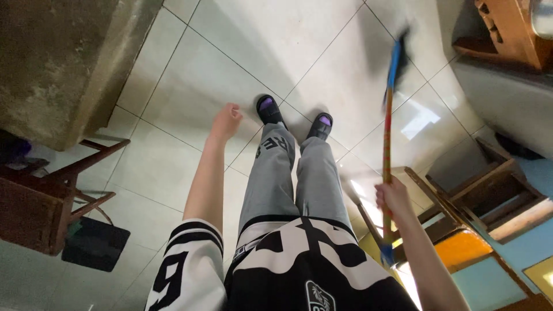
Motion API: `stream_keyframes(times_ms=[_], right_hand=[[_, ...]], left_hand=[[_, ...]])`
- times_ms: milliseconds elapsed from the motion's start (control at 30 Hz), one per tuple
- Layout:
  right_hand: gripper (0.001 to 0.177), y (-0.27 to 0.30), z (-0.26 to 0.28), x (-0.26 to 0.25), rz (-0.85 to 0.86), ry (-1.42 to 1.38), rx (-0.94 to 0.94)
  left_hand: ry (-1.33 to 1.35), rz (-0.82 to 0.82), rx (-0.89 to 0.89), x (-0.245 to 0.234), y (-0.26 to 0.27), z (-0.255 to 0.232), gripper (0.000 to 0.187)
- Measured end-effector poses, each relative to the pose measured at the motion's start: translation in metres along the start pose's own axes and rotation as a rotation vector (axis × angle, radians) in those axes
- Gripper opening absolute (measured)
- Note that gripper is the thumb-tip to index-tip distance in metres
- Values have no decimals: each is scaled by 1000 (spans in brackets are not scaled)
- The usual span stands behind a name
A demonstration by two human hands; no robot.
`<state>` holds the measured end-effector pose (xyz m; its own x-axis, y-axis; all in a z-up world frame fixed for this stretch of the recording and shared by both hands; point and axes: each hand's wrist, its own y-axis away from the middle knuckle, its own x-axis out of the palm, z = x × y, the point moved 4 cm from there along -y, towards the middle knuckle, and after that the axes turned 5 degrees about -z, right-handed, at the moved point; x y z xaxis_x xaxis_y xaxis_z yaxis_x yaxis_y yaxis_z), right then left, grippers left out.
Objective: The person sweeps a tiled floor with a long-handled broom, moving back and forth across the room and around obstacles such as mats, a wooden stool, and stacked containers. The person navigates around furniture and steps, sweeping debris toward a doorway.
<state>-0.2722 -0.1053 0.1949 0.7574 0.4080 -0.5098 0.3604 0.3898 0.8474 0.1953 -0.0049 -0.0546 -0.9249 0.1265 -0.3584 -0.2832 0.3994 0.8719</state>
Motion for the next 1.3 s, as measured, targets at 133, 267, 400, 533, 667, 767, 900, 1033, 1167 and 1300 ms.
stream_keyframes(times_ms=[133,267,400,533,667,767,900,1033,1167,1300], right_hand=[[26,-86,8,81,35,-212,209],[41,-13,102,200,470,-307,155],[42,19,189,290,616,-470,163],[45,-30,269,327,775,-471,-112],[29,-69,294,268,694,-385,-135],[20,-3,269,168,350,34,-425],[56,27,177,49,100,463,-362],[54,16,115,-15,-50,414,-231],[22,-68,135,2,19,172,-154],[43,-274,92,134,205,20,-59]], left_hand=[[34,13,-43,-10,3,14,40],[63,15,-71,-15,35,17,43],[111,-5,-59,5,27,55,43],[163,10,-71,6,47,65,50],[153,91,-174,-15,57,47,49],[170,-26,-55,-14,43,62,48],[150,-35,-46,-20,35,55,50],[70,-23,-63,-15,27,44,50],[78,19,-122,-15,17,4,55],[195,-3,-63,10,-10,-18,27]])
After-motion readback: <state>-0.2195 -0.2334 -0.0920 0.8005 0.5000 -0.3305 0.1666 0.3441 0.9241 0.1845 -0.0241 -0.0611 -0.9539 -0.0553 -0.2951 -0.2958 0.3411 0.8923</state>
